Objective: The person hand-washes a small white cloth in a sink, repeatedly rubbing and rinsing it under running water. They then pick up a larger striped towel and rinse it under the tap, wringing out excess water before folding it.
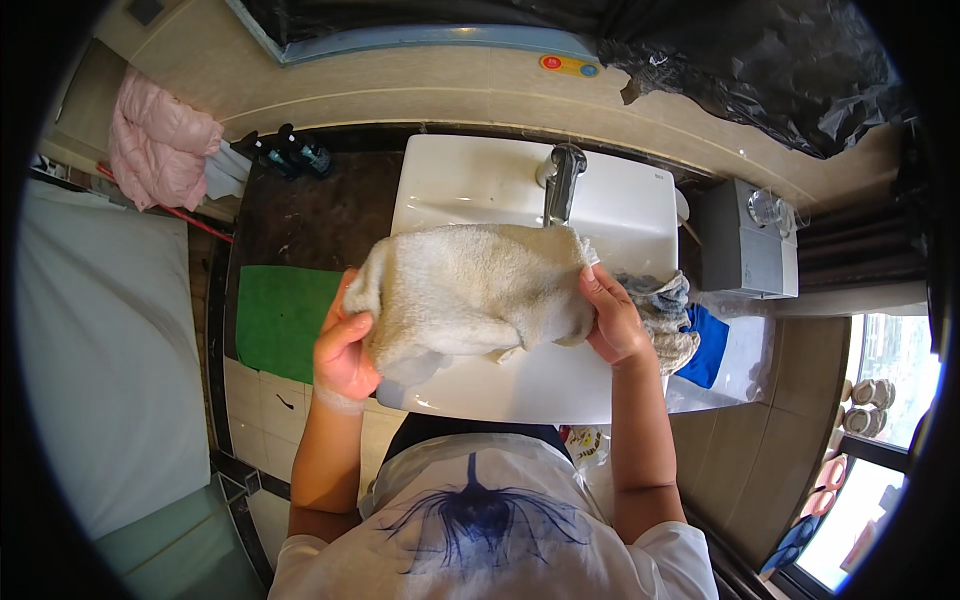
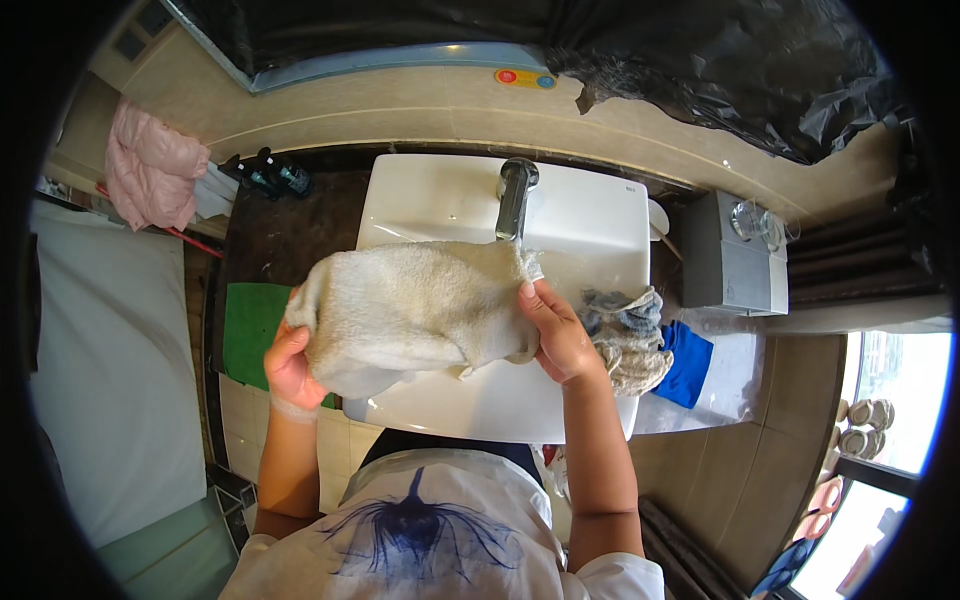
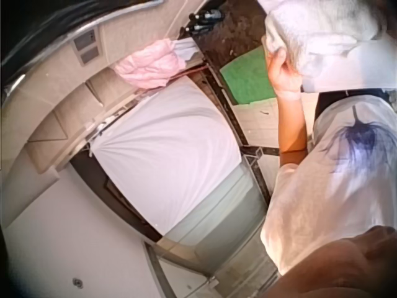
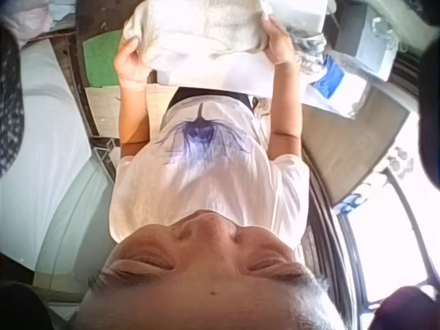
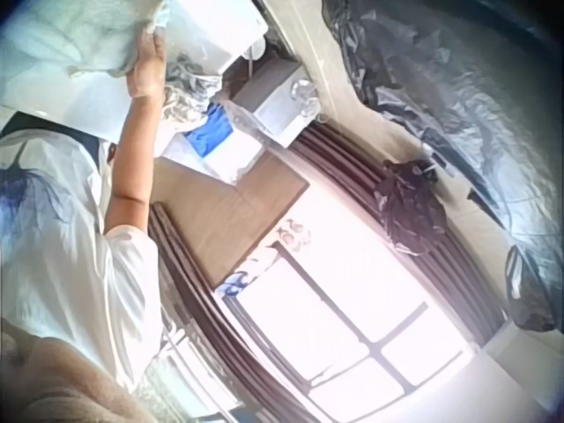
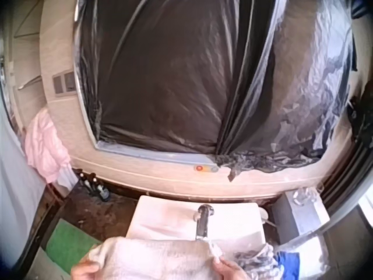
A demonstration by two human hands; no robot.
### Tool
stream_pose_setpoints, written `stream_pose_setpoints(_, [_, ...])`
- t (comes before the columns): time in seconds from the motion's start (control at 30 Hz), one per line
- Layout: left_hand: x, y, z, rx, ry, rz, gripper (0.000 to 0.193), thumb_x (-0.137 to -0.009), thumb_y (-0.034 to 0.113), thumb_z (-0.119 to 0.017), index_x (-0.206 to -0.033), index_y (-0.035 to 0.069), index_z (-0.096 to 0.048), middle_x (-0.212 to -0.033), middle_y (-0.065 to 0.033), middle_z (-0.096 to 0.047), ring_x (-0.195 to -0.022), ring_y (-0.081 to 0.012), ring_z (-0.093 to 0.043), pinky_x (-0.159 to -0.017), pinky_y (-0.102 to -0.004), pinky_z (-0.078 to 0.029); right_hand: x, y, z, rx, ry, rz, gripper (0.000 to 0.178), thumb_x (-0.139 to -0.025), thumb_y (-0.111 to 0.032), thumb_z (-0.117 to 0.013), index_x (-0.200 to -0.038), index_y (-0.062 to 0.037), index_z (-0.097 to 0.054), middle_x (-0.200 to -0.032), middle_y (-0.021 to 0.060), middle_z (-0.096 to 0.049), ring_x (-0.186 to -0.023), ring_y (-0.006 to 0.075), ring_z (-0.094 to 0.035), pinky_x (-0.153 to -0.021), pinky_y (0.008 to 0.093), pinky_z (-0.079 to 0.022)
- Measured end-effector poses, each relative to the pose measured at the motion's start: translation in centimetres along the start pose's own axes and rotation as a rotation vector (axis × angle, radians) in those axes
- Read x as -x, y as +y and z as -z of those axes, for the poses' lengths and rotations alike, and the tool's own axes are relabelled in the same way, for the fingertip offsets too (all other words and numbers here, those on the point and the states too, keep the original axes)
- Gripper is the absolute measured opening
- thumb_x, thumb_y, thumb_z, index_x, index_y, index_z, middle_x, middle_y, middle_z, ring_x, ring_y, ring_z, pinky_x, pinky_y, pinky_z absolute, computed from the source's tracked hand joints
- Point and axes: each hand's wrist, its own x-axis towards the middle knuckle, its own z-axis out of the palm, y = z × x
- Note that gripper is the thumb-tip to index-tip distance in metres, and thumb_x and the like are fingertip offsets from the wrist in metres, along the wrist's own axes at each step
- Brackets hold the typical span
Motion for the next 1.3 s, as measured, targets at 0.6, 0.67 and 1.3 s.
stream_pose_setpoints(0.6, [0.8, 6.8, 4.3, -1.091, 0.176, -0.082, 0.026, -0.095, 0.003, -0.048, -0.121, 0.007, -0.051, -0.101, -0.0019, -0.06, -0.082, -0.0064, -0.051, -0.07, -0.0212, -0.042, 0.4, -2.6, 1.0, 0.426, -0.072, 0.106, 0.032, -0.091, -0.006, -0.058, -0.121, 0.0031, -0.058, -0.103, 0.0063, -0.064, -0.092, 0.0122, -0.058, -0.081, 0.0241, -0.047])
stream_pose_setpoints(0.67, [0.3, 6.4, 4.5, -1.298, 0.122, -0.308, 0.025, -0.096, 0.004, -0.048, -0.12, 0.007, -0.054, -0.097, 0.0016, -0.06, -0.072, -0.0033, -0.047, -0.062, -0.0182, -0.038, 0.3, -2.5, 1.6, 0.603, 0.034, 0.175, 0.025, -0.093, -0.009, -0.058, -0.115, 0.0043, -0.061, -0.095, 0.0033, -0.062, -0.086, 0.0086, -0.055, -0.077, 0.0225, -0.046])
stream_pose_setpoints(1.3, [-0.3, 9.7, 1.8, -0.76, 0.177, -0.198, 0.036, -0.091, 0.006, -0.061, -0.126, -0.002, -0.057, -0.111, -0.0082, -0.064, -0.095, -0.0116, -0.061, -0.084, -0.0257, -0.047, 0.7, -6.6, 0.7, -0.013, 0.157, 0.287, 0.033, -0.094, -0.016, -0.059, -0.111, 0.0118, -0.061, -0.1, 0.0156, -0.068, -0.086, 0.0199, -0.065, -0.076, 0.0296, -0.052])
